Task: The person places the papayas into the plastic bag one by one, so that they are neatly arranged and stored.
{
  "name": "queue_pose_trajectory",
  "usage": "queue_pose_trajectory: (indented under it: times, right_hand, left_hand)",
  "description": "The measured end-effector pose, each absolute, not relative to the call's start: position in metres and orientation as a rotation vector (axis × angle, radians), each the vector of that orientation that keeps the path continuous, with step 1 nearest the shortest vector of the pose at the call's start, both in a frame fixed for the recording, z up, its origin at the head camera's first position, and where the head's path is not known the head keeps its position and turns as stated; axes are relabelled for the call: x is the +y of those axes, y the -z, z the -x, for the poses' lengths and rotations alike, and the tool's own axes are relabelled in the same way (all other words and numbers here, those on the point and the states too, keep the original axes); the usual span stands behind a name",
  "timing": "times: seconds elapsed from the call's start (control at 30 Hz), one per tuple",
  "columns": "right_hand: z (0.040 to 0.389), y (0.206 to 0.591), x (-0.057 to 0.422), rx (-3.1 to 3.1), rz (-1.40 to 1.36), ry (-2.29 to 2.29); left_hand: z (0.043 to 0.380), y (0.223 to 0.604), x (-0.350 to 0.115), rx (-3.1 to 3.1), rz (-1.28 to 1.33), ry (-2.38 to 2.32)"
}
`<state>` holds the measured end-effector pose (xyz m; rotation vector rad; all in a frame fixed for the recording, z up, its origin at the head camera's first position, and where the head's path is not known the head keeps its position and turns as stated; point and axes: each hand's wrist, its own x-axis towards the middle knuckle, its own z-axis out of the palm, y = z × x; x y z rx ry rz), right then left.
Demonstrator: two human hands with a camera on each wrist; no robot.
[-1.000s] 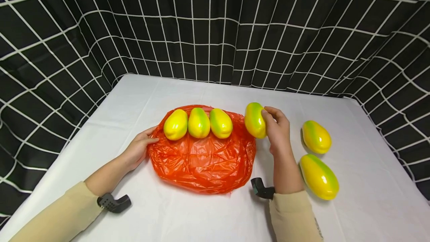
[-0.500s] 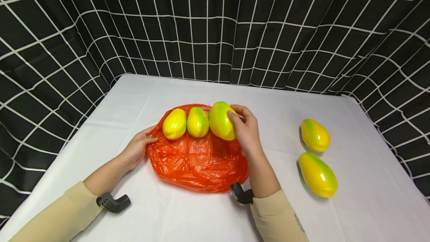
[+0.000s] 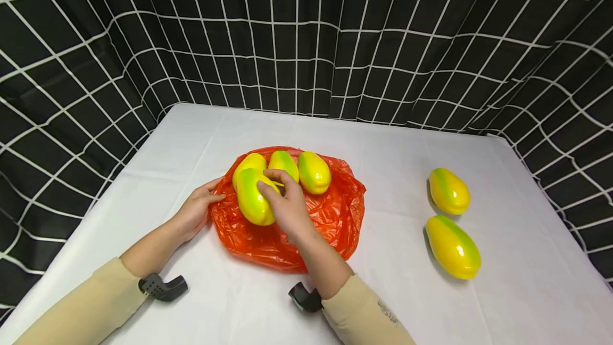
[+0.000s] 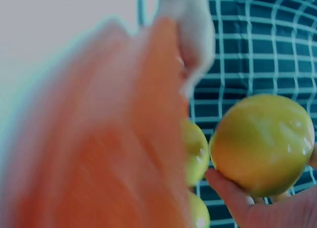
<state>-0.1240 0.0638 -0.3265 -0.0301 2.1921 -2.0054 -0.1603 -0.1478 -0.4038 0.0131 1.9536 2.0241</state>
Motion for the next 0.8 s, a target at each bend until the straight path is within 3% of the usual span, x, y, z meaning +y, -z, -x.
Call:
queue_pose_trajectory:
  times: [0.57, 0.8]
  right_hand:
    - [0.101, 0.359, 0.027, 2.32, 0.222, 1.851]
    - [0.104, 0.363, 0.026, 2.27, 0.152, 1.851]
  left_hand:
    - [0.16, 0.403, -0.147, 1.959, -0.02, -2.016]
    - [0.16, 0.404, -0.147, 1.976, -0.023, -1.986]
